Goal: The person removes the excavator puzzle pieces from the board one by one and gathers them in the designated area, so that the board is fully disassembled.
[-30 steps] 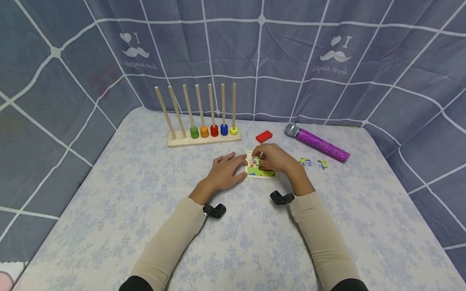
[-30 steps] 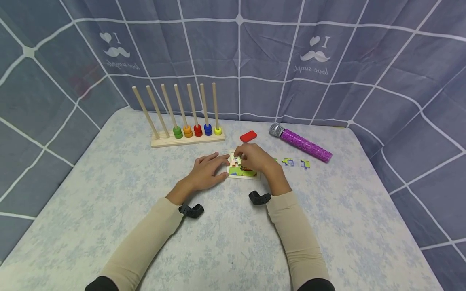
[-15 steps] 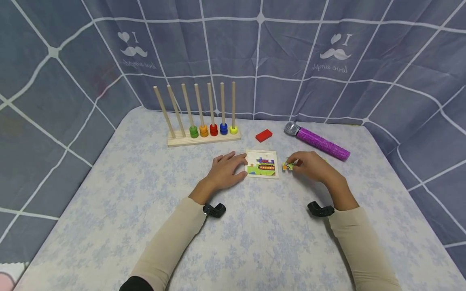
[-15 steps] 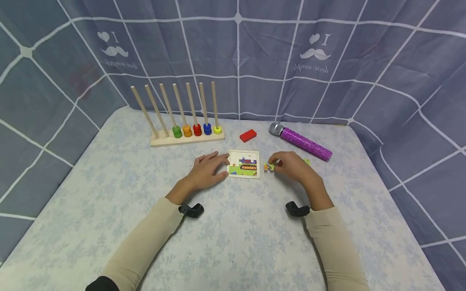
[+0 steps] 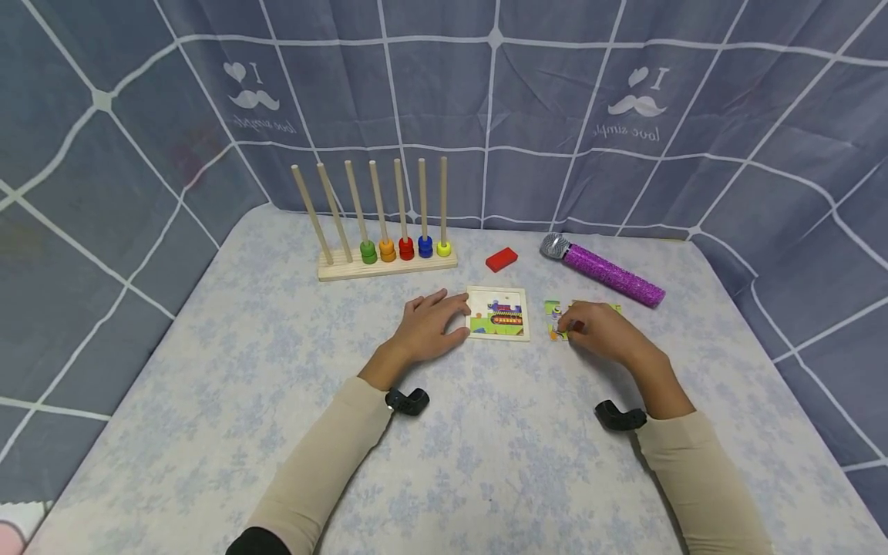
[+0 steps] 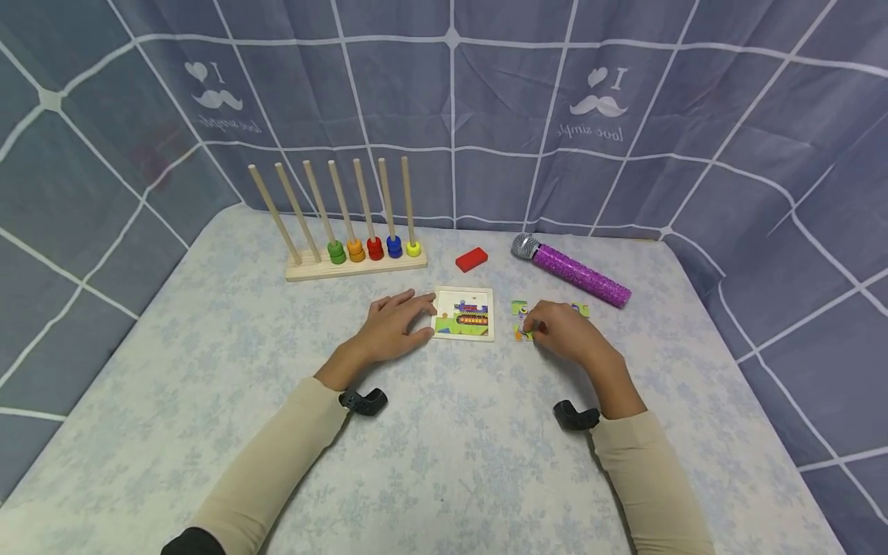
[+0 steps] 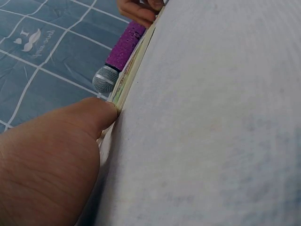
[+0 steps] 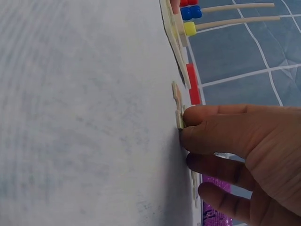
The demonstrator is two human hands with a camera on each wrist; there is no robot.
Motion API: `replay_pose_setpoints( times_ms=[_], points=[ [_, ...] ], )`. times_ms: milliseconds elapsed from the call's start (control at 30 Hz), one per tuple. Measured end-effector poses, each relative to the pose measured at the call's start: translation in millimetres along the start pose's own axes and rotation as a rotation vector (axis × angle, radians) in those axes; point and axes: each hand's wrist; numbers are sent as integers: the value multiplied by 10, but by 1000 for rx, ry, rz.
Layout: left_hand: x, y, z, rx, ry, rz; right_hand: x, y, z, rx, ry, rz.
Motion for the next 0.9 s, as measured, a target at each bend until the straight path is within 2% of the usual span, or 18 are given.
replay_pose_setpoints(
  times_ms=[200,333,600,900],
  points=[
    [-8,8,14,-3,-1,7,50,5,46,27,9,-40],
    [-15,4,20,-1,2,8,52,0,60,38,15,-35],
    [-12,-1,11,-1,6,1,40,-22,60,37,11,33],
    [-15,-11,5,-12,2,1,58,8,20,21,-38,-7]
  ],
)
Point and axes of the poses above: each hand's wrist, its own y-axis away from the middle knuckle, its own z-axis out of the palm, x = y × z, and after that the axes turned 10 degrees about -y, right-handed
